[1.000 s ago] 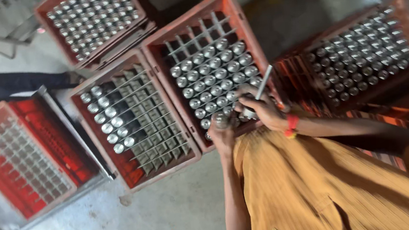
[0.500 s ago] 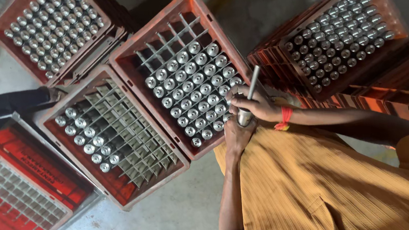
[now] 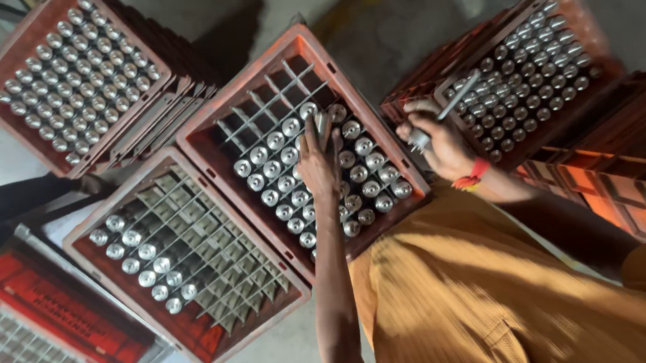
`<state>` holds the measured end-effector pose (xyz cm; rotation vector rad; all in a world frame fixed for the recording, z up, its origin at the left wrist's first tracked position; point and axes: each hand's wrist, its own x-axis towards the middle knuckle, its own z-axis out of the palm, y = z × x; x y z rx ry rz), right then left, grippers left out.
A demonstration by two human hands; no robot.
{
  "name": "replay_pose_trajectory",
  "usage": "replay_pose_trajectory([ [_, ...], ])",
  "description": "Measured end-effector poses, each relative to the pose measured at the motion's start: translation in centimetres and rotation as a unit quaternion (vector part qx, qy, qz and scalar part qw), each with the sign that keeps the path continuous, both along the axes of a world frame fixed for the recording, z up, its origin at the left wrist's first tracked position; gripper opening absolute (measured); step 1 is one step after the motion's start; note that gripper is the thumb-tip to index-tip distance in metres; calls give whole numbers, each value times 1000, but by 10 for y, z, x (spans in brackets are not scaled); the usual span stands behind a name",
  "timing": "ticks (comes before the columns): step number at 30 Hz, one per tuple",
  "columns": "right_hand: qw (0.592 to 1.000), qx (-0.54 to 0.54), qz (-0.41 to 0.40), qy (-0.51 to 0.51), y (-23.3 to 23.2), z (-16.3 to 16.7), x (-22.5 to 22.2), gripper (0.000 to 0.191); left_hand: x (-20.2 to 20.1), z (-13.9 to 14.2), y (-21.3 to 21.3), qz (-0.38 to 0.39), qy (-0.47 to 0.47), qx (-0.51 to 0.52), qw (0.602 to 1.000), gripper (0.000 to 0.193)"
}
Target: The person picks metal cup-shaped parts one at a time from a divider crate, presses each with a handheld tool, and places it into an adjacent crate. They fill several crates, carry a full crate to a stack, and continue processing parts from a new crate.
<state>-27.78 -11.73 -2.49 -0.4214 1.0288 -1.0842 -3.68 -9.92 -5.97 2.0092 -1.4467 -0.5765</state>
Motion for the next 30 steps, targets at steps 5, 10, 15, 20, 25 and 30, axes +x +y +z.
replay_pose_trajectory([
  [5, 991, 30, 67, 115, 22, -1, 10, 18, -8, 6, -14, -33, -6, -65, 997, 58],
  [10, 987, 76, 96, 101, 38, -6, 14, 18, 7, 14, 41, 43, 145, -108, 983, 46],
  [15, 986, 90, 103, 94, 40, -12, 11, 17, 88, 24, 127, 186, -55, -92, 977, 37],
  [20, 984, 49, 144, 97, 36, -14, 7, 18, 206, 18, 220, 340, -236, 34, 910, 60],
  [25, 988, 3, 142, 61, 42, -18, 20, 16, 253, -4, 254, 336, -356, 131, 862, 70],
  [30, 988, -1, 142, 60, 62, -28, 34, 16, 258, 1, 257, 346, -250, 118, 897, 49],
])
